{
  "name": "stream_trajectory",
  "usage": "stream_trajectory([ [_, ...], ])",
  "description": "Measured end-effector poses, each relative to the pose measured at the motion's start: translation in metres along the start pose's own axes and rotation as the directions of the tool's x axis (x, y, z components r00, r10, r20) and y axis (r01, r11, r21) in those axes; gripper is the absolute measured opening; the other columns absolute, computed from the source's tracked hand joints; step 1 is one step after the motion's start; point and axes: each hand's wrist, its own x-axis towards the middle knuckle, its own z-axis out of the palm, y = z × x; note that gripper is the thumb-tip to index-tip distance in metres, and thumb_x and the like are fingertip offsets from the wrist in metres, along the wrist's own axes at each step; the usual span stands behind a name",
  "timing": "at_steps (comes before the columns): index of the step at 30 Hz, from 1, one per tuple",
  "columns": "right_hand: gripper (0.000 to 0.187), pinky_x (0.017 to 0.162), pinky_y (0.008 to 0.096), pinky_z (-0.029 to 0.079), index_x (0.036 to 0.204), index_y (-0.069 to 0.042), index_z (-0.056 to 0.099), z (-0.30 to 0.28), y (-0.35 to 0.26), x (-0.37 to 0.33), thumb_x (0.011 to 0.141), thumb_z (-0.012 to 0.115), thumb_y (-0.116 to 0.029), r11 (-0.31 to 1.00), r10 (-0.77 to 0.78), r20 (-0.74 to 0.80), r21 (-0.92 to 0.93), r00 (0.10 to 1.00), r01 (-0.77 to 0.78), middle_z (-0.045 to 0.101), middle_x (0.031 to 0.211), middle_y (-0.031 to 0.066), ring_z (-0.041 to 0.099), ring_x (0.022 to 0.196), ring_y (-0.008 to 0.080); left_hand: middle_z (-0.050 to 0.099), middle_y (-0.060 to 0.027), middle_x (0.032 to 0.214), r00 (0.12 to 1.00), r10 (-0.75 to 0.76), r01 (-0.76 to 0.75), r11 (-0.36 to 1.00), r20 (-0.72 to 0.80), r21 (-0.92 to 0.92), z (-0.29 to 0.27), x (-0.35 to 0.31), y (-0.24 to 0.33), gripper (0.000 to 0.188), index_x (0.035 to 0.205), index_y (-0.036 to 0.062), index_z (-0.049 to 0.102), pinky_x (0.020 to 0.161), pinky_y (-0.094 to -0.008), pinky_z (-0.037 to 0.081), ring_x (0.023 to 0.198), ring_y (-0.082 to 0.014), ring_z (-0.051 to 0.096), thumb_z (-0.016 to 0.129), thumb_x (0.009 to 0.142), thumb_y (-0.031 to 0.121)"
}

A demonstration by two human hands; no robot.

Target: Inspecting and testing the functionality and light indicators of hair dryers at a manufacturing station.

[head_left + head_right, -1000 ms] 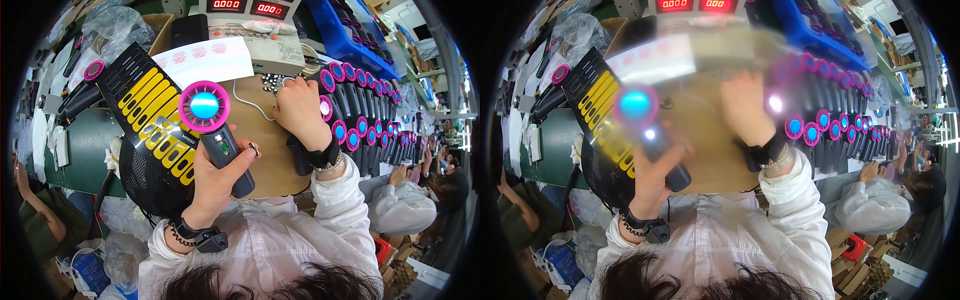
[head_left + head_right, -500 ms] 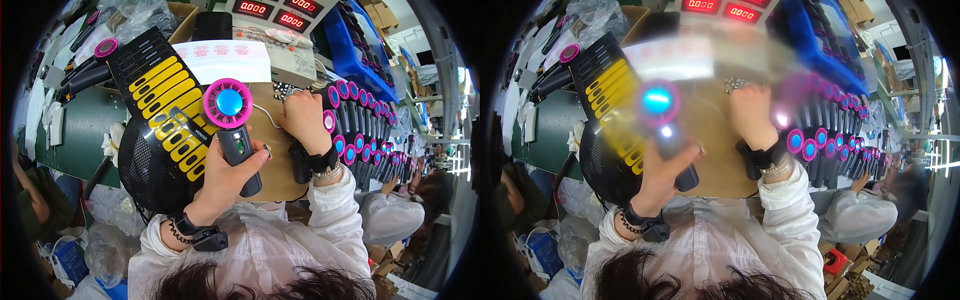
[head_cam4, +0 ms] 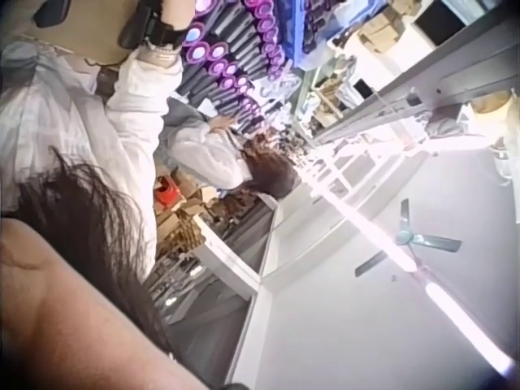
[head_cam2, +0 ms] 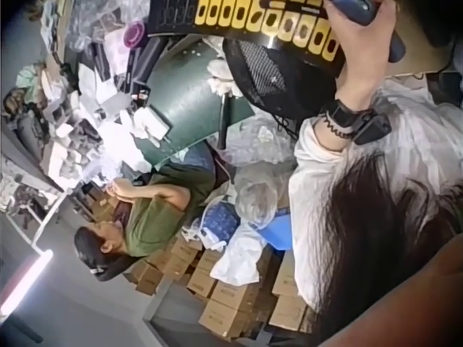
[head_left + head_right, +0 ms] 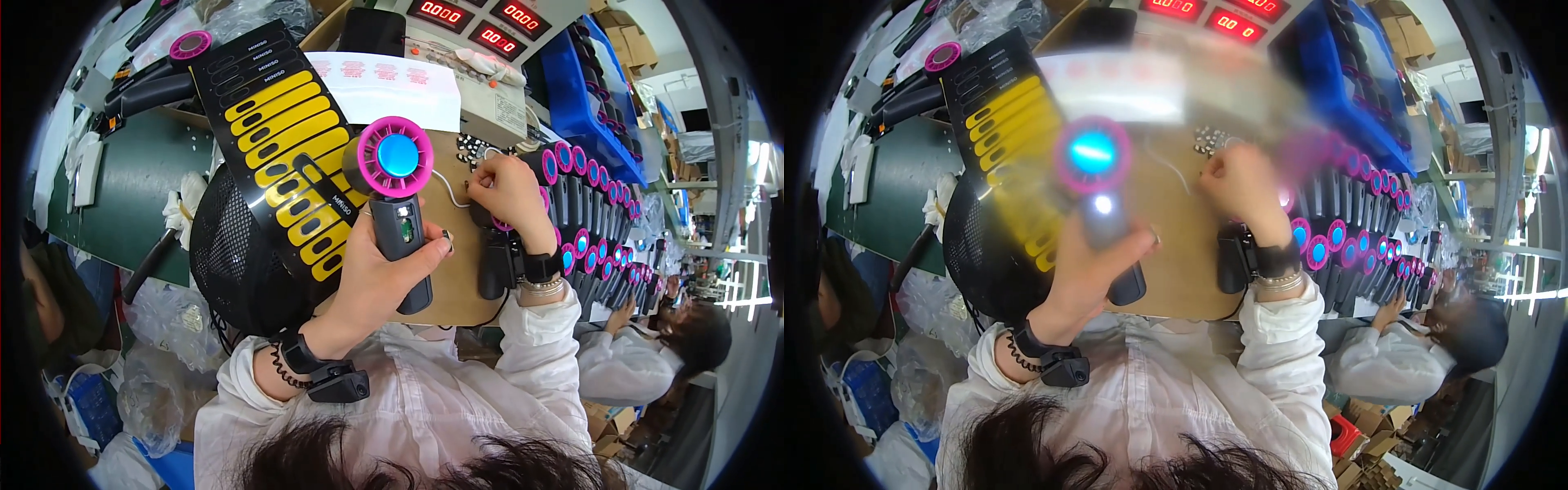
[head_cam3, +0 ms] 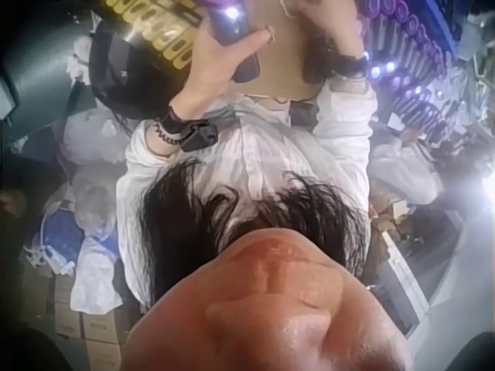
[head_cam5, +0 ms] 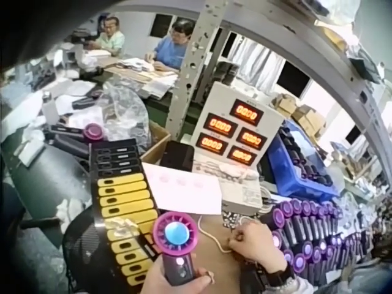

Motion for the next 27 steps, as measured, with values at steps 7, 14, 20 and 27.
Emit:
stream_trajectory([
  [7,0.005,0.057,0.0271,0.044,0.068,-0.002,0.062,-0.009,0.004,-0.017,0.064,0.063,-0.005,0.913,0.007,-0.058,0.409,0.998,0.018,0.056,0.062,0.0062,0.055,0.058,0.0178,0.058,-0.0071,0.086,1.0,0.001,-0.001,1.0,-0.009,-0.002,0.003,0.002,-0.003,0.042,0.109,0.0012,0.039,0.07,-0.0253,0.046,0.079,-0.0111,0.057,0.064,0.075,0.002],
  [14,0.007,0.053,0.0278,0.042,0.07,-0.003,0.061,-0.021,-0.033,-0.05,0.064,0.064,-0.001,0.943,-0.209,-0.214,0.216,0.954,0.254,0.054,0.064,0.0044,0.052,0.058,0.0166,0.058,-0.007,0.087,0.997,0.063,-0.066,0.996,0.052,0.055,0.009,0.011,-0.014,0.041,0.109,0.001,0.039,0.072,-0.0257,0.045,0.084,-0.013,0.057,0.063,0.076,0.002],
  [20,0.009,0.05,0.0288,0.041,0.071,-0.003,0.06,-0.003,-0.044,-0.068,0.064,0.066,-0.003,0.965,-0.198,-0.348,0.092,0.916,0.244,0.051,0.061,0.0042,0.052,0.057,0.0172,0.057,-0.0059,0.087,0.993,0.092,-0.103,0.98,0.071,0.172,0.005,0.011,-0.026,0.038,0.105,0.0007,0.038,0.081,-0.0297,0.044,0.096,-0.0188,0.057,0.062,0.076,0.0],
  [27,0.008,0.045,0.0232,0.042,0.073,-0.001,0.06,0.019,-0.044,-0.082,0.068,0.066,-0.002,0.957,-0.028,-0.282,0.268,0.959,0.107,0.054,0.06,0.0044,0.054,0.05,0.0124,0.056,-0.0051,0.087,0.999,0.039,-0.038,0.98,0.0,0.198,0.005,0.011,-0.034,0.037,0.104,0.001,0.038,0.084,-0.032,0.044,0.101,-0.0213,0.056,0.062,0.076,-0.001],
])
